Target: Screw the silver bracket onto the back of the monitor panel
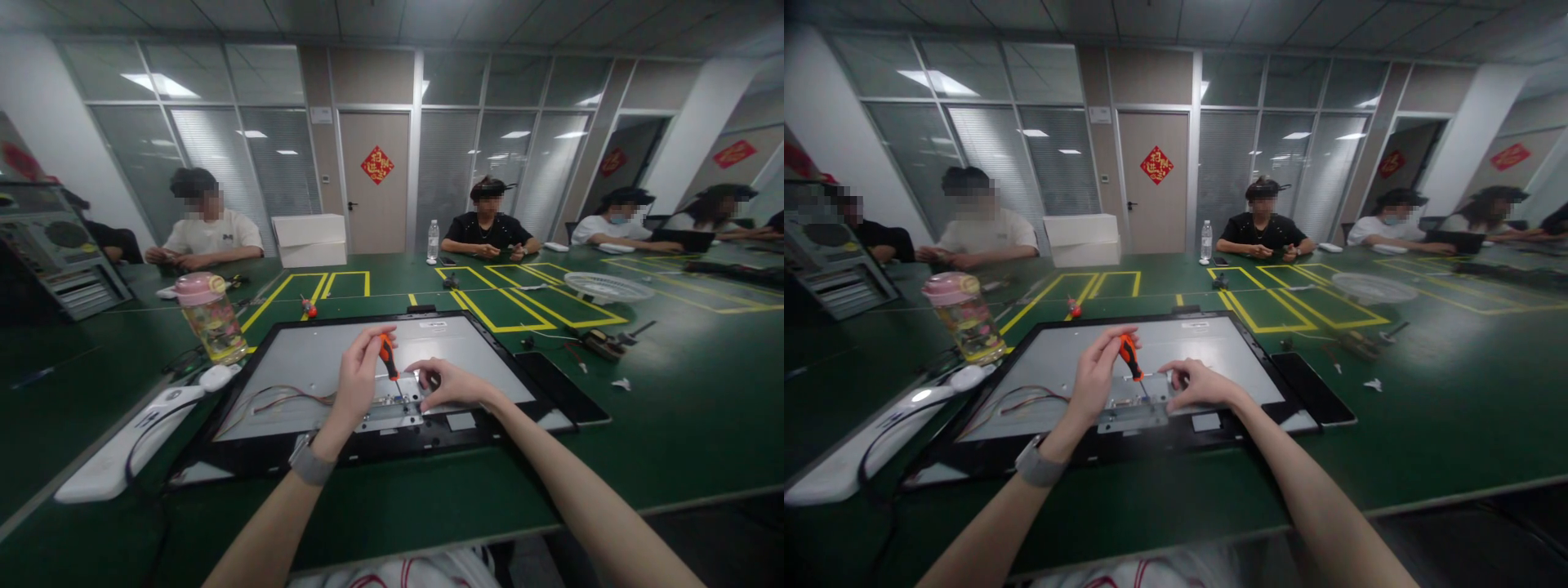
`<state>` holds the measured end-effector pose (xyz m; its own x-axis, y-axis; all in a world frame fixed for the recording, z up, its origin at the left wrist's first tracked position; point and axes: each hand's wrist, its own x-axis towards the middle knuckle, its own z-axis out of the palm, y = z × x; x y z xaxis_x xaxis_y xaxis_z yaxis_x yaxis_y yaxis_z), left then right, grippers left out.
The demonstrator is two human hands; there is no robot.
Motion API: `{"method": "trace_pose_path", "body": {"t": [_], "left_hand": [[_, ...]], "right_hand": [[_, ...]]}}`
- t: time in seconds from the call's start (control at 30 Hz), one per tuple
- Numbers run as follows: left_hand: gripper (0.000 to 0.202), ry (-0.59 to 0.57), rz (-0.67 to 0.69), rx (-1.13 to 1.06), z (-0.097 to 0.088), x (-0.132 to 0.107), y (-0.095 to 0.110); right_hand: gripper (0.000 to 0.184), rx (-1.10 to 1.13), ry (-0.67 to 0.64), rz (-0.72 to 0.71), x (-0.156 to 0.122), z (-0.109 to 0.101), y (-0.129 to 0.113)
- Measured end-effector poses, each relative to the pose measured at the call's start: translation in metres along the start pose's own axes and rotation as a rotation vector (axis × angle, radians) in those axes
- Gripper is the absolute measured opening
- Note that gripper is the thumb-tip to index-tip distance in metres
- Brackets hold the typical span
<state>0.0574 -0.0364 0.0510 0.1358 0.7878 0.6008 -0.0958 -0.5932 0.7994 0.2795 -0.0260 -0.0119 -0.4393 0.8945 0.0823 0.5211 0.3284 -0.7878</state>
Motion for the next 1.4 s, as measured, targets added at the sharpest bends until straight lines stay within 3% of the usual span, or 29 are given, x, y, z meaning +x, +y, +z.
{"method": "trace_pose_path", "body": {"t": [0.23, 0.57, 0.8, 1.03, 1.27, 1.4], "left_hand": [[0.024, -0.002, 0.023, -0.013, 0.002, -0.001, 0.003], [0.036, -0.116, -0.089, -0.200, 0.002, -0.001, -0.001], [0.022, 0.011, -0.045, -0.065, 0.003, -0.002, 0.000], [0.037, -0.111, -0.150, -0.266, 0.006, -0.004, -0.001], [0.029, 0.034, -0.087, -0.094, 0.008, -0.007, -0.007], [0.035, -0.018, -0.069, -0.179, 0.011, -0.009, -0.004]], "right_hand": [[0.071, -0.031, 0.012, 0.022, -0.003, 0.002, -0.011], [0.071, -0.031, 0.007, 0.016, -0.003, 0.002, -0.011], [0.071, -0.049, -0.002, 0.018, -0.003, 0.001, -0.012], [0.070, -0.081, 0.000, 0.017, -0.002, 0.001, -0.011], [0.072, -0.053, 0.005, 0.023, -0.003, 0.002, -0.013], [0.071, -0.056, 0.002, 0.039, -0.004, 0.001, -0.016]]}}
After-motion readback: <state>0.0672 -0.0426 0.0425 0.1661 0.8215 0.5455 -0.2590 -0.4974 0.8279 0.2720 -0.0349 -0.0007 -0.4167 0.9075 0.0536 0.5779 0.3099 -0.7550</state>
